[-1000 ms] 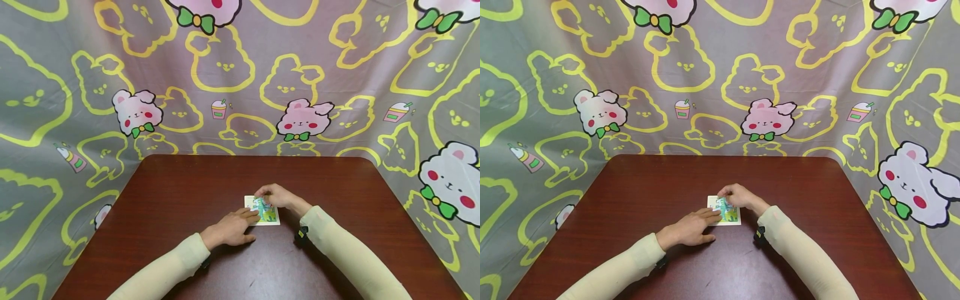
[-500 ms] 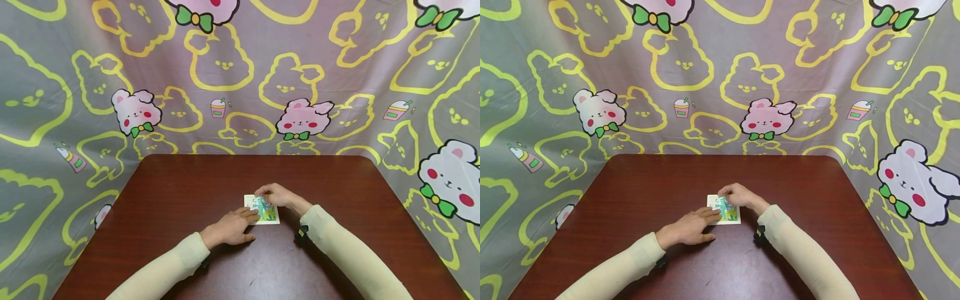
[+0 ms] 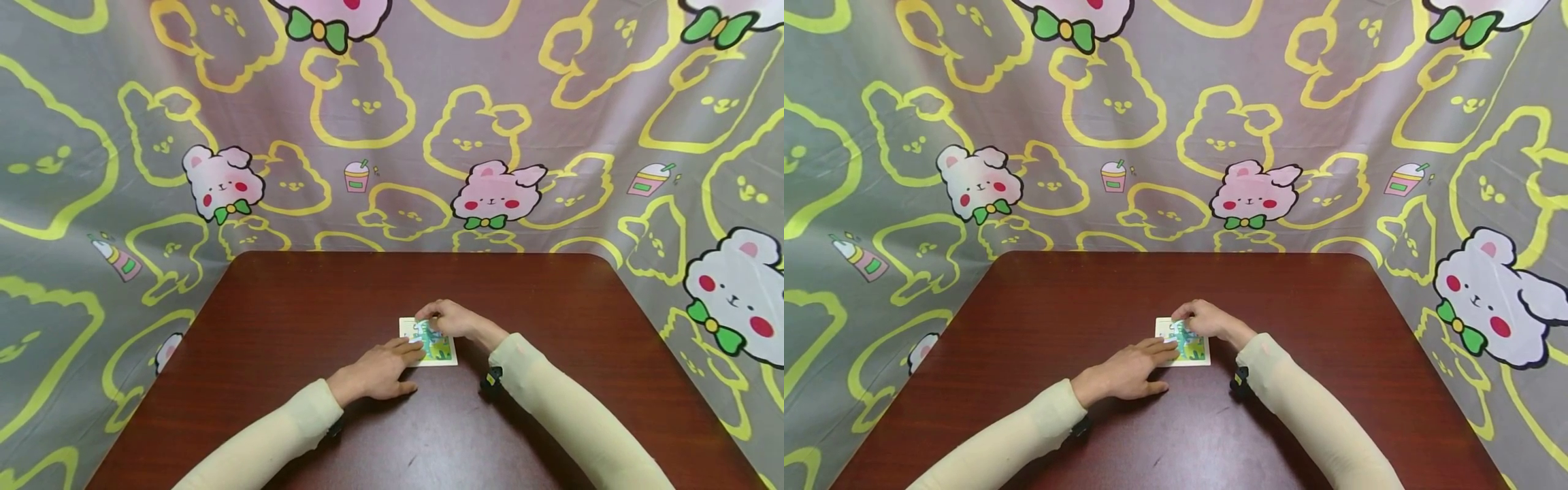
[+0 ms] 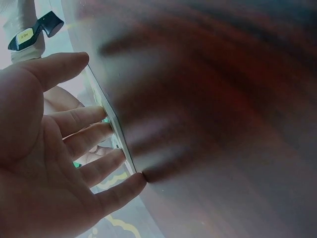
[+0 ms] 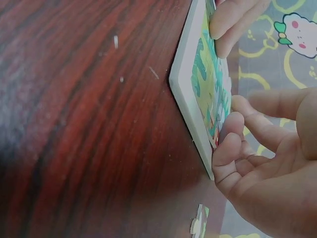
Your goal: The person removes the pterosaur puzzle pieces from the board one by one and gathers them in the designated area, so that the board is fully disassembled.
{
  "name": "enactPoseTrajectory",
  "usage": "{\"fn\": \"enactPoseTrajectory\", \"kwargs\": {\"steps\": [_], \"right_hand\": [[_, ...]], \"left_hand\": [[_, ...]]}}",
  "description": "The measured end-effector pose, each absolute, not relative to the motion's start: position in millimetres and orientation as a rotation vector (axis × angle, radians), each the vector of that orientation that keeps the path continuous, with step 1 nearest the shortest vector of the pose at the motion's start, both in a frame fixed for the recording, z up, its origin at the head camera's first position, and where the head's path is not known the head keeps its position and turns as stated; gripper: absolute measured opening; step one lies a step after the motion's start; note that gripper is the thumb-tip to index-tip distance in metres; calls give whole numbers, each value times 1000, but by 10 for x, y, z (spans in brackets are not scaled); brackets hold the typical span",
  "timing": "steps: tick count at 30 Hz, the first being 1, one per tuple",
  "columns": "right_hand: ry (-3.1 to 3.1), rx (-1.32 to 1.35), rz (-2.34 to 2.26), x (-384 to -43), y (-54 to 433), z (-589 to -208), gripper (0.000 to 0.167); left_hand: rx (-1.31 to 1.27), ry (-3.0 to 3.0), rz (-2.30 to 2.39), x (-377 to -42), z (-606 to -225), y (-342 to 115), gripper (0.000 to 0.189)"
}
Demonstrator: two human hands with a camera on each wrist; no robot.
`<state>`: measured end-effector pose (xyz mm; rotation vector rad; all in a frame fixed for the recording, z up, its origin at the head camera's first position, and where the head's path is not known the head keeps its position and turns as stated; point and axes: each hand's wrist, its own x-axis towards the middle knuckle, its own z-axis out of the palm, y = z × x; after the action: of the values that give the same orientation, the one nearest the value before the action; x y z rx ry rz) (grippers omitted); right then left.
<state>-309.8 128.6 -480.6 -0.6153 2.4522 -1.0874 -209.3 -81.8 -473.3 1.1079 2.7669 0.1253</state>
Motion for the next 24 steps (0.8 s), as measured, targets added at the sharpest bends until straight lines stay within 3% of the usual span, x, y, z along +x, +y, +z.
{"fn": "enactPoseTrajectory", "kwargs": {"steps": [13,24], "right_hand": [[2288,-508,-1305,-3117,1324,-4810,37],[2407,-461,-1285,-3112,1313,-4841,28]], "left_hand": [[1085,2758,119,-2100,-4741,-812,64],[1084,2748,115,-2093,-4735,-813,64]]}}
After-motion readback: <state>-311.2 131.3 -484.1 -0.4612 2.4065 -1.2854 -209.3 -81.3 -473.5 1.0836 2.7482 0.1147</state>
